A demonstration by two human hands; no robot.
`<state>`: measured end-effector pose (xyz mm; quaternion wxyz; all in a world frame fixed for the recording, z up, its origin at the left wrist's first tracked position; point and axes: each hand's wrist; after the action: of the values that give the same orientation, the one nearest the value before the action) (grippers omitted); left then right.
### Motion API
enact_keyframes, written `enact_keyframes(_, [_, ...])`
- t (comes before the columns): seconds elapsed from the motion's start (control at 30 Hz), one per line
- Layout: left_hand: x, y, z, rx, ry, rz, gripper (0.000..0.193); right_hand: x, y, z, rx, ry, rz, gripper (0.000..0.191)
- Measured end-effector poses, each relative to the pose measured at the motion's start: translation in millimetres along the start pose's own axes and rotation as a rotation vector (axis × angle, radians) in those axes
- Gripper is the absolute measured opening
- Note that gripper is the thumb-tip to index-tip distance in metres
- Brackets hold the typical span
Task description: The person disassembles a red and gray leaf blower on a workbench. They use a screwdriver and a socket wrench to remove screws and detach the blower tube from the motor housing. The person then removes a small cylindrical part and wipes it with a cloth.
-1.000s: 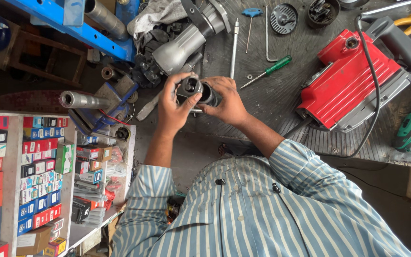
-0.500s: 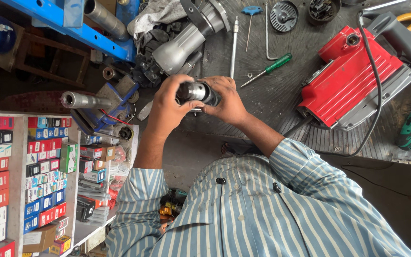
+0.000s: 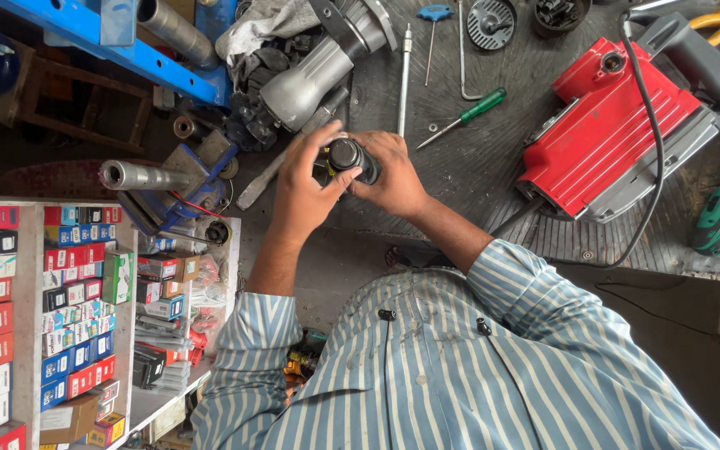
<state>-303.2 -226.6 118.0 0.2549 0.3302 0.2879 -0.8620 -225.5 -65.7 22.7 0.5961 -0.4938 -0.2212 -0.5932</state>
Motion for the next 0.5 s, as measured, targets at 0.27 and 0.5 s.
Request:
enact_keyframes(0.27, [24,19,-33,-0.144,0.392,0.06,0.079,5,-2,3,0.003,-0.012,-0.001,0.065])
enact_keyframes(0.5, [24,22,-36,-0.183,0.414,0.033,0.082,7,-3,4,0.007,-0.002,0.005,0.065])
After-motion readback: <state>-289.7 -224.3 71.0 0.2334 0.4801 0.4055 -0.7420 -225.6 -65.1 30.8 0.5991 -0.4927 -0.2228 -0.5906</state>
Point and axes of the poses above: each hand's wrist, its own y-axis away from the middle knuckle, its own z-axis out of the back of the hand, x = y × z, and after that the axes turned 1 degree about x, right-handed
